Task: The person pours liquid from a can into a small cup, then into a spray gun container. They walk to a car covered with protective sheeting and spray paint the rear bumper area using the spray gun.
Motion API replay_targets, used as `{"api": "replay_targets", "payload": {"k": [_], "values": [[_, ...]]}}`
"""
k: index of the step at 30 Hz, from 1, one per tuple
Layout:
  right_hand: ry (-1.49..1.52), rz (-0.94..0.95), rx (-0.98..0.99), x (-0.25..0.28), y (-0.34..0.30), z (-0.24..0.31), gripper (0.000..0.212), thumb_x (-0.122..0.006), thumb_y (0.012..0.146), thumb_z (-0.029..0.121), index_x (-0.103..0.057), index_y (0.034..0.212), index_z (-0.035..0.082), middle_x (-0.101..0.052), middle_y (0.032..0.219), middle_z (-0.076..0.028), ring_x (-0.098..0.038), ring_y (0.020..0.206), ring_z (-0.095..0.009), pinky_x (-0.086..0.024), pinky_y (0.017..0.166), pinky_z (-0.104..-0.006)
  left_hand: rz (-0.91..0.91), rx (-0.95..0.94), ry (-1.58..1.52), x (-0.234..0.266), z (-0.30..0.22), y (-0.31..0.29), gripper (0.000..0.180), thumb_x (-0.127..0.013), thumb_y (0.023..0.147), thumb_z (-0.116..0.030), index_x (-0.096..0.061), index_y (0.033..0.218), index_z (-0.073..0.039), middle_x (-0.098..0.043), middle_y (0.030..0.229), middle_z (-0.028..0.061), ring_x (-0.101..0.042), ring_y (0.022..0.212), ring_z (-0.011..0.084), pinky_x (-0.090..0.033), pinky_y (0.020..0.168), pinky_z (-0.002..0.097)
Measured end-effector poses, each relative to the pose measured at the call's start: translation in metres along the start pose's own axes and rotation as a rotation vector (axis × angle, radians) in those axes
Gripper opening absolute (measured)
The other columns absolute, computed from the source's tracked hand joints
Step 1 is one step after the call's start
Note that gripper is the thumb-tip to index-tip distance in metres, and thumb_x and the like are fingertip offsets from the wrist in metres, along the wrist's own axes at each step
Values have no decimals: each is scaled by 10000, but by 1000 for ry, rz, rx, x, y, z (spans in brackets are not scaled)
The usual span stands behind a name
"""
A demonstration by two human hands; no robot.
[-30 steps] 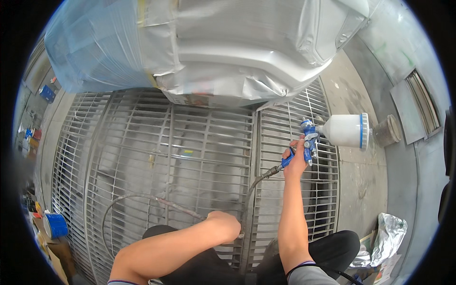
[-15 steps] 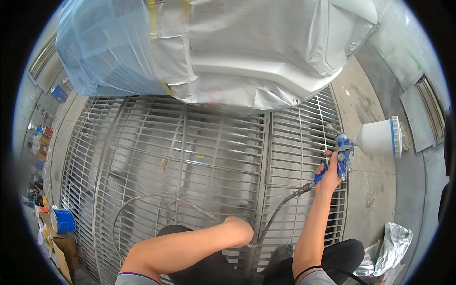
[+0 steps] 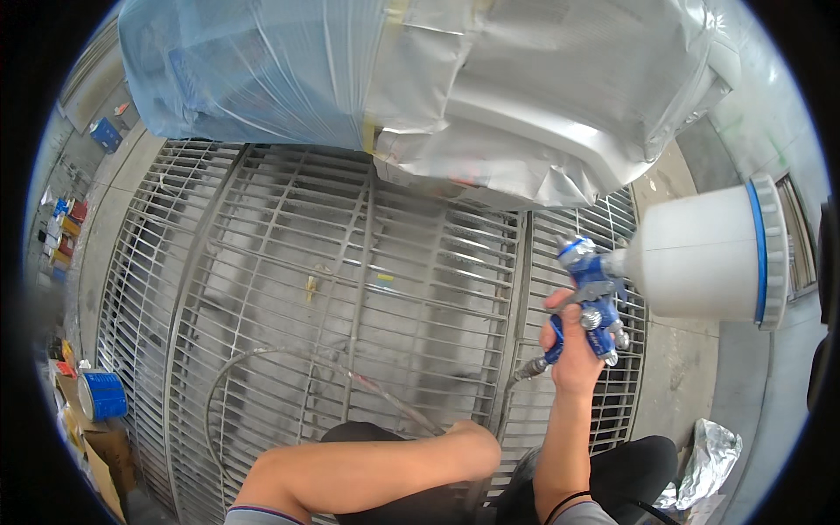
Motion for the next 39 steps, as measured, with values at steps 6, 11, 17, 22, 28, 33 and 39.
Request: {"api": "replay_targets", "payload": {"k": [6,11,17,22,28,33,39], "values": [[-161,273,-69,-86,1,-13,278,-751,1044,265,-677,1081,0,-675,960,-49,-569,630,-99,-433,555,-247,-104,-109,-16,5,3,-20,321,-805,800,-97,-849,1117,-89,-819,1149,99,-792,1032,303,-632,768,458],[-178,46,-3,-54,2,-29,148,-695,1071,164,-680,1080,17,-662,910,-34,-561,620,-90,-432,534,-241,-57,-77,41,-3,-2,-8,341,-822,789,-113,-847,1128,-95,-819,1143,104,-792,1033,302,-630,765,466],[-78,-624,73,113,-13,-10,198,-630,1110,217,-679,1133,26,-667,947,-58,-534,553,-83,-409,459,-253,-57,-7,36,11,1,-20,335,-832,798,-123,-844,1131,-91,-818,1123,109,-790,1039,301,-630,772,466],[247,-198,9,119,19,9,461,-671,1093,238,-532,1468,10,-701,1038,-104,-568,561,-126,-449,479,-277,-5,67,79,19,-8,16,292,-778,842,-85,-833,1127,-63,-801,1140,145,-770,1059,367,-608,752,548],[252,99,-23,159,67,15,435,-692,1071,255,-562,1390,-10,-674,957,-98,-564,574,-145,-439,510,-305,-37,77,39,79,-54,52,276,-687,881,-63,-818,1120,-16,-793,1123,199,-758,1082,422,-605,786,570],[110,-329,-72,295,134,-22,140,-694,1017,145,-741,1015,13,-647,749,-26,-551,509,-104,-406,441,-280,-17,203,-23,138,-115,80,287,-682,884,-64,-815,1133,-15,-787,1160,201,-750,1122,406,-607,847,536],[89,-489,-11,420,200,-22,278,-690,1062,239,-739,1002,-28,-610,705,-13,-500,495,-82,-360,445,-271,-121,606,-146,184,-96,141,312,-695,887,-110,-816,1167,-44,-783,1226,166,-744,1156,373,-604,913,498]]}}
Point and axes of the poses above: each hand's wrist, its own y-axis towards the middle knuckle, its own x-axis out of the back of the hand, z = x × y, the point moved 10 cm from there along y, towards the middle knuckle
